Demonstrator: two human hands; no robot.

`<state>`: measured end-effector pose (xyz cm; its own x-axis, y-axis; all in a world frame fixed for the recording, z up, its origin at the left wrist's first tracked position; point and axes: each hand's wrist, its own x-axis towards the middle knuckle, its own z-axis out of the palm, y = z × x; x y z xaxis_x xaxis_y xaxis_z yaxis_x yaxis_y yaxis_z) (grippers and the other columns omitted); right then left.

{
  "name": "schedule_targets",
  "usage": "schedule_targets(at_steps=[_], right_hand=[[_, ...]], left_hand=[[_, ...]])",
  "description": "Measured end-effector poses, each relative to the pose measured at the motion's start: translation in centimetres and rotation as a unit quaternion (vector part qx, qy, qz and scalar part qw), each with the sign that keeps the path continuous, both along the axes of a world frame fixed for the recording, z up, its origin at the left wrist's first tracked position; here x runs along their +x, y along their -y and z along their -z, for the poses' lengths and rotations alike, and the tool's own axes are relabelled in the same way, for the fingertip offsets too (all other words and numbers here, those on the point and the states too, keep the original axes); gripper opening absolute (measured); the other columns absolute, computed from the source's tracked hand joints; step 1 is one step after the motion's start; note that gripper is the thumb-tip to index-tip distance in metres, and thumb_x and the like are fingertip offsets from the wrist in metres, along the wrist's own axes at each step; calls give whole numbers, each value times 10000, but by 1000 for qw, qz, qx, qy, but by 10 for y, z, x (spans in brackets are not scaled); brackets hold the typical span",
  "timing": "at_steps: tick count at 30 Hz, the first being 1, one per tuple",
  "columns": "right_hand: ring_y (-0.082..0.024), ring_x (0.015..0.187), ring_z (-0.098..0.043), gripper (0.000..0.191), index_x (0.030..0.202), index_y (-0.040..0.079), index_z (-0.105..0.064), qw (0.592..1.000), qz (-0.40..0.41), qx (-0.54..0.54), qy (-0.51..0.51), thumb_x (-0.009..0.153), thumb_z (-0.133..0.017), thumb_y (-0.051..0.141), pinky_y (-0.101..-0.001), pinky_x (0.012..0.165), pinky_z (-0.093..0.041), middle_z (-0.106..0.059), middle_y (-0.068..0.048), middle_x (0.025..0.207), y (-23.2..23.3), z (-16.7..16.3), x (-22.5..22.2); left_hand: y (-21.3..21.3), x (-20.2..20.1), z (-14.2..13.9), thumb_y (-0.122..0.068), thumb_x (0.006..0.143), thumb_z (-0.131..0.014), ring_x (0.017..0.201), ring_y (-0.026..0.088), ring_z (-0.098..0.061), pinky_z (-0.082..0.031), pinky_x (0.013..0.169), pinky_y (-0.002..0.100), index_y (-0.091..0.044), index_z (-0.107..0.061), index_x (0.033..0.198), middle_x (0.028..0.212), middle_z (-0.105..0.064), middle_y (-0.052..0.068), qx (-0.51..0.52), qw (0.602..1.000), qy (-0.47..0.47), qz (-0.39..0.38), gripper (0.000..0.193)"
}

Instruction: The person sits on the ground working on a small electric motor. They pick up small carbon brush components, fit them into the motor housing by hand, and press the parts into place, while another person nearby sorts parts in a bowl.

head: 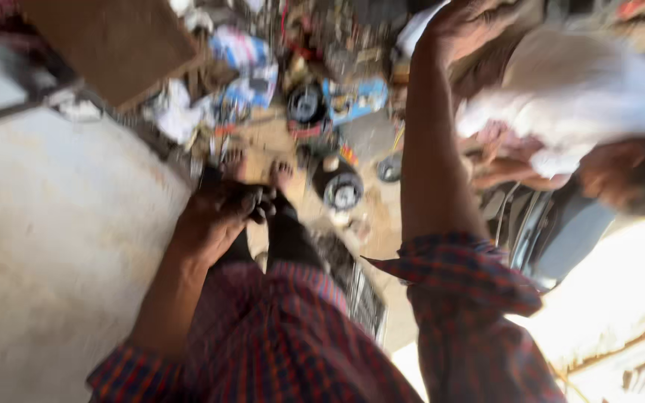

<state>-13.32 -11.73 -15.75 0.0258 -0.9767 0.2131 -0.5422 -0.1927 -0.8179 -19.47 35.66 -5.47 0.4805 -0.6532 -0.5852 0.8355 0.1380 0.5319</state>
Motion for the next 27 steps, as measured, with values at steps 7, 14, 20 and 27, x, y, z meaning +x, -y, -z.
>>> schedule_targets(at_steps=[7,14,20,27], right_hand=[[-231,1009,-685,425,1284,-44,-619,780,-333,503,168,1082,-555,324,-373,922,-579,-690,-168,1146,-267,-89,-206],[-221,869,-748,271,1125,-17,-724,600,-238,703,298,1001,-674,219,-365,790,-624,-761,-128,997,-334,-120,-315],[-167,818,-702,198,1067,-32,-753,590,-187,759,201,956,-768,132,-304,734,-569,-767,-103,931,-346,-96,-384],[-166,757,-699,123,1008,-18,-749,691,-251,635,239,983,-724,100,-313,687,-571,-754,-117,871,-324,-94,-391]], left_hand=[[10,-37,-24,-24,927,-785,767,146,-650,-515,651,274,-10,-760,1092,959,-770,105,13,997,67,45,167],[16,-98,-46,-57,844,-812,800,138,-709,-562,701,275,-77,-786,1015,885,-742,59,148,834,486,217,175],[3,-148,-38,-58,817,-835,712,128,-666,-535,637,269,-55,-782,974,794,-686,42,161,869,398,247,166],[-5,-165,-7,-68,971,-741,780,80,-640,-544,702,249,-47,-724,954,835,-692,-15,186,906,322,204,32]])
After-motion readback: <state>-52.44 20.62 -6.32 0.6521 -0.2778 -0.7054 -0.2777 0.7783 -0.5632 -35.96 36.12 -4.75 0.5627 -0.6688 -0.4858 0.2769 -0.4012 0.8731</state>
